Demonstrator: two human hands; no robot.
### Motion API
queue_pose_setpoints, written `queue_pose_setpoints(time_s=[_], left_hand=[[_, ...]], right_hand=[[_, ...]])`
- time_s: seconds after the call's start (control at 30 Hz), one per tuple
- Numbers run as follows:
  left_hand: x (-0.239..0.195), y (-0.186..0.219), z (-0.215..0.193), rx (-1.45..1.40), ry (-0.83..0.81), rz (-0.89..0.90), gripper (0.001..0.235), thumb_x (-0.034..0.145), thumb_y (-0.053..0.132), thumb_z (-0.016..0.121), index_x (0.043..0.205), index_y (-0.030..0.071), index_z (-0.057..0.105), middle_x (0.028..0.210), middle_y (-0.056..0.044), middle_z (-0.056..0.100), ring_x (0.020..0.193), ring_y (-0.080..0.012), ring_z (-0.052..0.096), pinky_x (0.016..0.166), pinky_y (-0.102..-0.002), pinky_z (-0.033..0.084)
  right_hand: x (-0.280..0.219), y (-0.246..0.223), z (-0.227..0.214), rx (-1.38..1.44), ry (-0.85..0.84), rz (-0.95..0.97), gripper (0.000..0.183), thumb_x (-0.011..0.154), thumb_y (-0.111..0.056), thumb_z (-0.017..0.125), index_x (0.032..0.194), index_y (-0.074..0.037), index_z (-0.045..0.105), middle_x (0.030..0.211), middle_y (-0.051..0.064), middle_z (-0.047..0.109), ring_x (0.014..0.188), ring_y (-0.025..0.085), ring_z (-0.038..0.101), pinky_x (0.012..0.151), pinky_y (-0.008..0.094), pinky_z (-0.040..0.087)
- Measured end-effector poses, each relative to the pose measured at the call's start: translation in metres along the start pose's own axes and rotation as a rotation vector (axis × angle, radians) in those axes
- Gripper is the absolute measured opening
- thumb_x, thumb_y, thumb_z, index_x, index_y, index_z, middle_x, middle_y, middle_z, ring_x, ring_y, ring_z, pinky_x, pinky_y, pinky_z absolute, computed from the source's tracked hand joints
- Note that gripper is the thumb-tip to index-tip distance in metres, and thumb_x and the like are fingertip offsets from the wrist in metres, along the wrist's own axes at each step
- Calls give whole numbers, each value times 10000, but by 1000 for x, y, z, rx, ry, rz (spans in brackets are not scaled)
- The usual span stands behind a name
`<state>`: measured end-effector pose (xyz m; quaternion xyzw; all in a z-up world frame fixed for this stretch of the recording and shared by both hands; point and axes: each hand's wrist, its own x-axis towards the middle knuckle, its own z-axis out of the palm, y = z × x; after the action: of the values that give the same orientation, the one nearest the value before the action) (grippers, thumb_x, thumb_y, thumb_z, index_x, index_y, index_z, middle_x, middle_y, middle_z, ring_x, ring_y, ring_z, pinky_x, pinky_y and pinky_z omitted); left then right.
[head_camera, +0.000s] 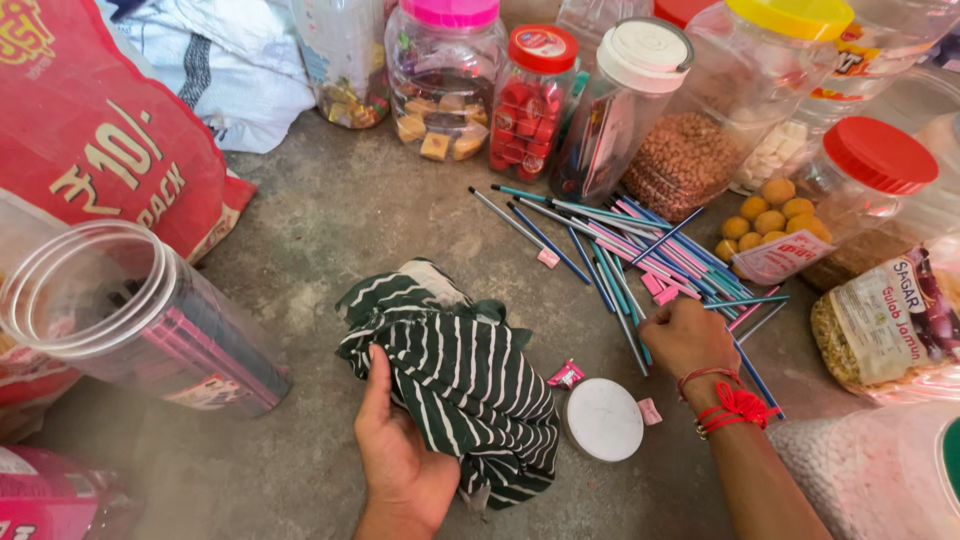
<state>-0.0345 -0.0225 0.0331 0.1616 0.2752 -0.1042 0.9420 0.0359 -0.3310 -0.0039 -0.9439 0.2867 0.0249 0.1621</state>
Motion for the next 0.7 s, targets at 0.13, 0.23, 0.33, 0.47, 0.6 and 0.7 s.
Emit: queue_pose_setpoints(time_s=[0.13, 0.23, 0.33, 0.47, 0.6, 0.7], left_hand=[[1, 1, 0, 23, 2, 28, 574, 892, 542, 549, 1265, 117, 653, 1213, -67, 714, 1107, -276, 665, 987, -488, 503], [8, 2, -6, 32, 1, 51, 581, 896, 539, 546, 1279, 114, 645, 1232, -64, 706, 1113, -270, 664, 999, -485, 499], [19, -4, -14, 104, -11, 101, 584, 888, 521, 560, 1302, 115, 631, 1272, -59, 694, 1128, -246, 665, 1024, -469, 483], [33, -20, -26, 379, 88, 129, 539, 925, 417, 634, 1346, 84, 593, 1308, -57, 689, 1177, -159, 635, 1012, -353, 410], [39, -27, -32, 614, -22, 247, 412, 901, 231, 684, 1251, 14, 664, 1172, -95, 723, 1047, -190, 679, 900, -355, 516], [40, -26, -32, 602, -9, 297, 326, 897, 175, 658, 1201, 61, 673, 1128, -48, 733, 1007, -153, 686, 873, -331, 530]], right_hand=[[-12, -15, -22, 210, 47, -50, 305, 833, -319, 716, 981, -79, 831, 844, 156, 769, 760, 271, 719, 711, 397, 558], [-29, -37, -26, 541, -174, -39, 293, 890, -271, 652, 978, -37, 804, 781, 132, 758, 595, 173, 667, 542, 344, 526], [-64, -58, -12, 783, -341, -148, 255, 924, -204, 614, 992, -18, 776, 758, 81, 744, 505, 132, 592, 445, 293, 485], [-109, -82, 22, 859, -644, -312, 168, 882, -101, 633, 1007, -9, 698, 719, 50, 745, 488, 111, 619, 440, 263, 501], [-126, -87, 31, 756, -763, -419, 173, 842, -26, 627, 1003, 9, 680, 694, 48, 709, 512, 94, 641, 463, 242, 502], [-125, -88, 23, 736, -886, -432, 168, 836, -6, 621, 990, 32, 674, 691, 54, 695, 526, 90, 631, 476, 234, 496]])
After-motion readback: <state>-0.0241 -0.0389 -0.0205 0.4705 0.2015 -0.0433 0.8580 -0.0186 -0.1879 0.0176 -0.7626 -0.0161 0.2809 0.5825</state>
